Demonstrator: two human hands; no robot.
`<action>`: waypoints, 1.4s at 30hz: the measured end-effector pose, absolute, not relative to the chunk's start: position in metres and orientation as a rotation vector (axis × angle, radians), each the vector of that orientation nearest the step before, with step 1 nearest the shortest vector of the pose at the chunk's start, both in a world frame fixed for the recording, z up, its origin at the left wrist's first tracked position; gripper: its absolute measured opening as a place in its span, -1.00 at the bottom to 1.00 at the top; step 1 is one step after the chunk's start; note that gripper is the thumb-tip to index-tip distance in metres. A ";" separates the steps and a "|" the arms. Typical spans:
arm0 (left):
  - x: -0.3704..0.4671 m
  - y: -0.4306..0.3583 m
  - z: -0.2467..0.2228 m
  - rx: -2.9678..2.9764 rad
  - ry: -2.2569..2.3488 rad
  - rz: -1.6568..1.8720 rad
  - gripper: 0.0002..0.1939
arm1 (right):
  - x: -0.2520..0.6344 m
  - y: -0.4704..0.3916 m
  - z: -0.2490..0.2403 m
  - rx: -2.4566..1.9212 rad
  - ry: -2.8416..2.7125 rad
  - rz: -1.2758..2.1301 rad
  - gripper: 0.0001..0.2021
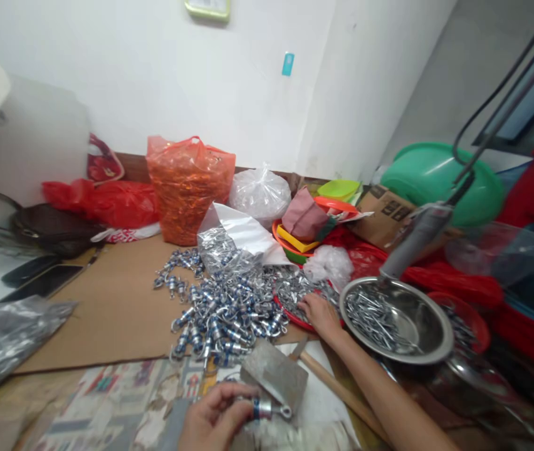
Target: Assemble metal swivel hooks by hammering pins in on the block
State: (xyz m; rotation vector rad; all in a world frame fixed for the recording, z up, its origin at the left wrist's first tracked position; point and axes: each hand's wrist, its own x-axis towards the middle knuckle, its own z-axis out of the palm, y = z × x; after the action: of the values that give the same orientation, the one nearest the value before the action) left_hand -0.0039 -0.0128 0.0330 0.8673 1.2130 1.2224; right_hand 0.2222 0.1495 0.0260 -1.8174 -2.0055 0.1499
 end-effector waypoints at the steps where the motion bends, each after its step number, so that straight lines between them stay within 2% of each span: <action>1: -0.003 -0.013 0.035 0.891 1.218 1.226 -0.87 | 0.222 0.145 0.030 -1.803 -1.974 0.148 -0.85; 6: 0.008 -0.016 0.037 1.001 1.227 1.252 -0.88 | 0.198 0.094 0.051 -1.612 -1.944 0.297 -0.85; 11: 0.015 -0.021 0.028 1.042 1.191 1.281 -0.60 | 0.161 0.022 0.063 -1.100 -1.911 0.730 -0.88; 17: 0.015 -0.025 0.031 1.077 1.175 1.253 -0.48 | 0.157 -0.002 0.066 -0.983 -1.873 0.773 -0.86; 22: 0.013 -0.027 0.033 1.137 1.187 1.183 -0.50 | 0.160 -0.005 0.066 -0.948 -1.879 0.773 -0.85; 27: 0.008 -0.028 0.044 1.299 1.322 1.147 -0.81 | 0.164 -0.011 0.069 -0.929 -1.911 0.812 -0.85; 28: 0.007 -0.027 0.048 1.295 1.328 1.138 -0.86 | 0.166 -0.012 0.069 -0.927 -1.904 0.791 -0.86; 31: 0.006 -0.026 0.057 1.195 1.314 1.136 -0.86 | 0.171 -0.016 0.064 -0.838 -1.976 0.570 -0.72; 35: 0.005 -0.023 0.064 1.208 1.305 1.140 -0.85 | 0.175 -0.016 0.058 -0.635 -2.236 0.191 -0.74; 42: -0.001 -0.021 0.060 1.470 1.362 1.105 -0.86 | 0.174 -0.013 0.059 -0.629 -2.195 0.119 -0.73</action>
State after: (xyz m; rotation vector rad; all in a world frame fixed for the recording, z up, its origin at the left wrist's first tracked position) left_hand -0.0005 -0.0213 0.0597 1.4699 1.3620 1.1049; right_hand 0.1744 -0.0132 0.0595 -0.6288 -2.1951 0.1191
